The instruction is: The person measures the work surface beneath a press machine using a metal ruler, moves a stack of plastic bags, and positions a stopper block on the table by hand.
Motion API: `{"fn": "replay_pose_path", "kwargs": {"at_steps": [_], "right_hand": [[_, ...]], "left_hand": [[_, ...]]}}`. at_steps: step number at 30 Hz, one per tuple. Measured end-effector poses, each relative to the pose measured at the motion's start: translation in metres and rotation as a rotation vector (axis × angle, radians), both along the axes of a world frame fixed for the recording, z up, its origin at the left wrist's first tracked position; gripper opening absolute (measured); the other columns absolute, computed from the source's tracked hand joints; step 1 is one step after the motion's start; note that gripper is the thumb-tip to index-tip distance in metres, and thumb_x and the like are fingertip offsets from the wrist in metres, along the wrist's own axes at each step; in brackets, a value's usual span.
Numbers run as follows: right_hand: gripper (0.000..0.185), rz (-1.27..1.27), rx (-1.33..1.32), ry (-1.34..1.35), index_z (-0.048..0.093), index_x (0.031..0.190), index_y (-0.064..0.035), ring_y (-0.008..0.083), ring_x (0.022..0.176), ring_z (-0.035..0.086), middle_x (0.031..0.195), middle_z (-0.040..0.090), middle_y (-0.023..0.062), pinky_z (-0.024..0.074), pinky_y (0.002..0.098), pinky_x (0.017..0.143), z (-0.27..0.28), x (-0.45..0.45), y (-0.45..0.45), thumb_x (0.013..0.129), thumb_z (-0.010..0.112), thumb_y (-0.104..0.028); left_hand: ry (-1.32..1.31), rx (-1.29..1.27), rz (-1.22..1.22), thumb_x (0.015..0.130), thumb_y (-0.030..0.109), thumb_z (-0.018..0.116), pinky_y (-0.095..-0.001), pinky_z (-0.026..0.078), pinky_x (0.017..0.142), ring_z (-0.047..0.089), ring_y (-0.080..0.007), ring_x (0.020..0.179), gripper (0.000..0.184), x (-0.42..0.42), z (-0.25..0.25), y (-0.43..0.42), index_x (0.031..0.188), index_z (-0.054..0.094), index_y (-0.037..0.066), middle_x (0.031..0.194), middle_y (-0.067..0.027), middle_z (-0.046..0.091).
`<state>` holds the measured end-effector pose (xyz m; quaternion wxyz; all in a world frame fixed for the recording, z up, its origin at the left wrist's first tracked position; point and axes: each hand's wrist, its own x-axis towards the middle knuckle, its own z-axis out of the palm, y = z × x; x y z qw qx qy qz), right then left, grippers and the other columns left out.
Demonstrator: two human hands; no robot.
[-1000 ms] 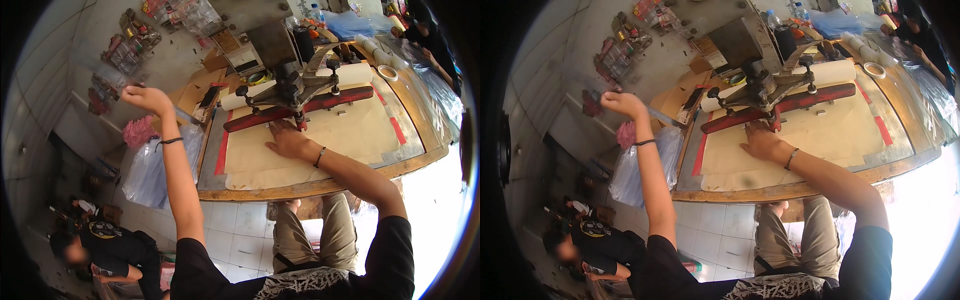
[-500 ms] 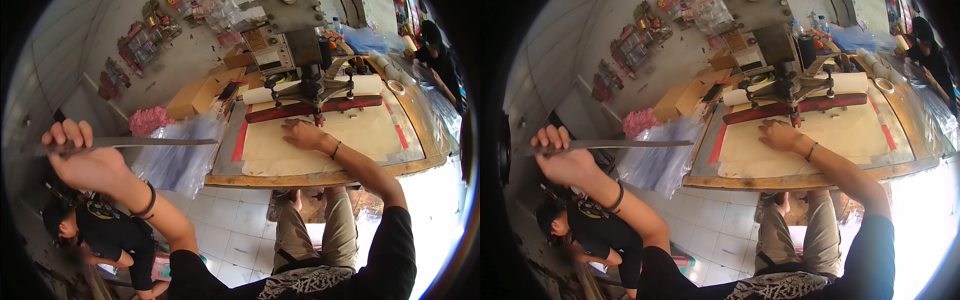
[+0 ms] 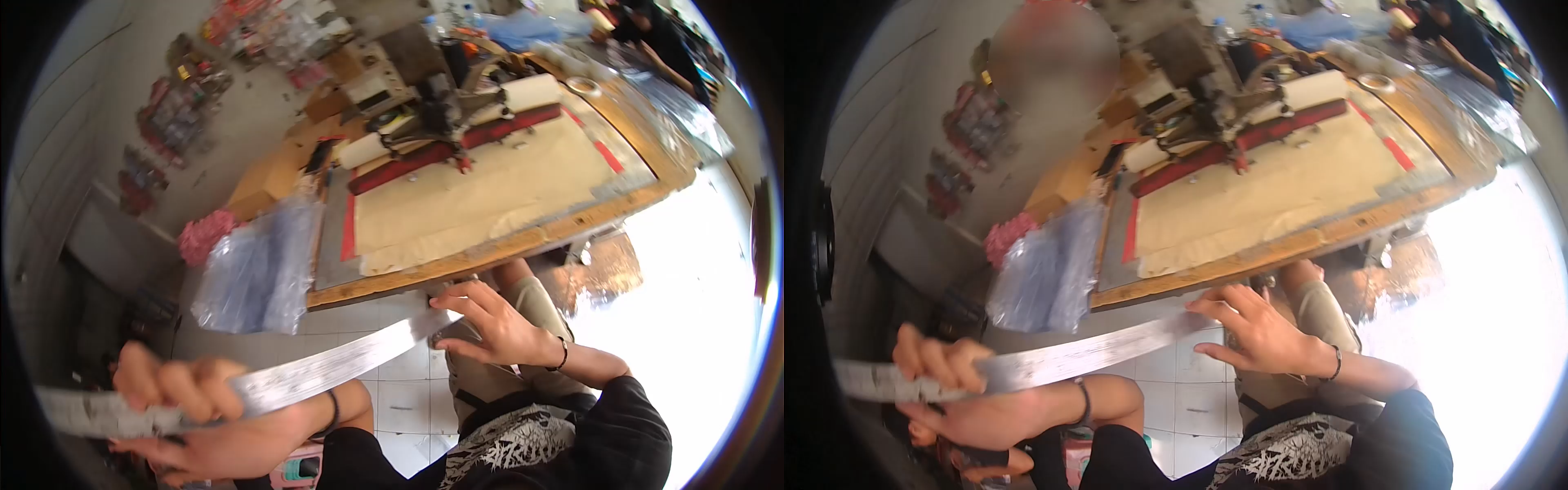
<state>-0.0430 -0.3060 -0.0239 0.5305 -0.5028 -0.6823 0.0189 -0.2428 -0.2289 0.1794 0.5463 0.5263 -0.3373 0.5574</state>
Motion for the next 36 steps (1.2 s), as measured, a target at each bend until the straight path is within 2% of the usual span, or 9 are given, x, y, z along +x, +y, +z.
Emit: {"fn": "replay_pose_path", "kwargs": {"at_steps": [4, 6, 8, 9, 11, 16, 22, 32, 36], "right_hand": [[0.030, -0.106, -0.296, 0.279, 0.062, 0.109, -0.0024, 0.0297, 0.073, 0.062, 0.080, 0.062, 0.0149, 0.0507, 0.0376, 0.070, -0.038, 0.021, -0.056, 0.082, 0.071, -0.010], [0.012, -0.326, -0.235, 0.495, 0.064, 0.091, -0.0003, 0.0215, 0.064, 0.059, 0.075, 0.062, 0.0167, 0.0471, 0.0347, 0.064, -0.036, 0.036, -0.080, 0.080, 0.067, -0.002], [0.007, -0.553, -0.030, 0.509, 0.057, 0.082, -0.0017, 0.0119, 0.058, 0.048, 0.068, 0.055, 0.0069, 0.0388, 0.0300, 0.055, -0.046, 0.059, -0.094, 0.088, 0.058, -0.003], [0.020, -0.626, -0.001, 0.518, 0.051, 0.075, -0.0033, 0.0086, 0.054, 0.041, 0.062, 0.049, -0.0004, 0.0332, 0.0266, 0.049, -0.056, 0.072, -0.108, 0.095, 0.053, -0.006], [0.026, -0.689, 0.000, 0.617, 0.054, 0.076, 0.0004, 0.0135, 0.057, 0.046, 0.062, 0.050, 0.0048, 0.0389, 0.0310, 0.055, -0.089, 0.098, -0.139, 0.095, 0.053, -0.017], [0.047, -0.909, -0.209, 0.873, 0.034, 0.066, -0.0171, 0.0026, 0.045, 0.030, 0.053, 0.031, -0.0084, 0.0222, 0.0256, 0.042, -0.193, 0.126, -0.186, 0.107, 0.045, -0.037], [0.050, -0.947, -0.278, 1.047, 0.041, 0.066, -0.0108, 0.0036, 0.050, 0.032, 0.056, 0.035, -0.0070, 0.0244, 0.0280, 0.045, -0.252, 0.106, -0.205, 0.105, 0.044, -0.042], [0.047, -0.999, -0.418, 1.080, 0.043, 0.067, -0.0088, 0.0056, 0.053, 0.032, 0.057, 0.035, -0.0054, 0.0232, 0.0312, 0.047, -0.262, 0.115, -0.203, 0.105, 0.046, -0.036], [0.048, -0.942, -0.245, 1.063, 0.043, 0.066, -0.0081, 0.0062, 0.052, 0.031, 0.056, 0.035, -0.0053, 0.0235, 0.0316, 0.047, -0.258, 0.117, -0.209, 0.104, 0.046, -0.035]], "left_hand": [[0.238, -0.244, -0.088, 0.106, 0.044, 0.037, -0.0306, 0.033, 0.050, 0.036, -0.0131, 0.065, 0.037, 0.098, -0.033, -0.001, 0.110, 0.043, 0.007, 0.091, -0.0040, 0.041], [0.358, -0.161, 0.115, 0.105, 0.052, 0.033, -0.0334, 0.043, 0.069, 0.051, -0.0163, 0.081, 0.059, 0.158, -0.067, 0.008, 0.135, 0.041, 0.002, 0.106, -0.0066, 0.053], [0.598, 0.095, 0.329, 0.105, 0.044, 0.036, -0.0329, 0.042, 0.091, 0.053, -0.0170, 0.096, 0.058, 0.189, -0.079, -0.001, 0.141, 0.042, 0.000, 0.111, -0.0082, 0.054], [0.640, 0.187, 0.339, 0.105, 0.041, 0.038, -0.0327, 0.042, 0.091, 0.053, -0.0165, 0.096, 0.056, 0.199, -0.082, -0.003, 0.140, 0.044, -0.001, 0.113, -0.0088, 0.055], [0.687, 0.433, 0.318, 0.102, 0.027, 0.050, -0.0322, 0.043, 0.089, 0.056, -0.0172, 0.095, 0.039, 0.208, -0.093, 0.005, 0.131, 0.055, 0.001, 0.107, -0.0091, 0.058], [0.726, 0.744, 0.560, 0.094, 0.012, 0.062, -0.0346, 0.047, 0.085, 0.062, -0.0241, 0.093, 0.016, 0.219, -0.138, 0.034, 0.107, 0.067, 0.003, 0.099, -0.0105, 0.065], [0.988, 0.446, 0.652, 0.093, 0.010, 0.063, -0.0373, 0.050, 0.087, 0.063, -0.0288, 0.102, 0.014, 0.197, -0.191, 0.085, 0.103, 0.067, 0.002, 0.105, -0.0105, 0.064], [1.086, 0.568, 0.714, 0.090, 0.009, 0.066, -0.0381, 0.049, 0.090, 0.063, -0.0297, 0.104, 0.017, 0.197, -0.209, 0.095, 0.105, 0.067, 0.002, 0.112, -0.0114, 0.061], [1.108, 0.540, 0.715, 0.092, 0.008, 0.064, -0.0375, 0.050, 0.089, 0.063, -0.0293, 0.103, 0.016, 0.197, -0.210, 0.093, 0.106, 0.066, 0.001, 0.112, -0.0115, 0.061]]}}
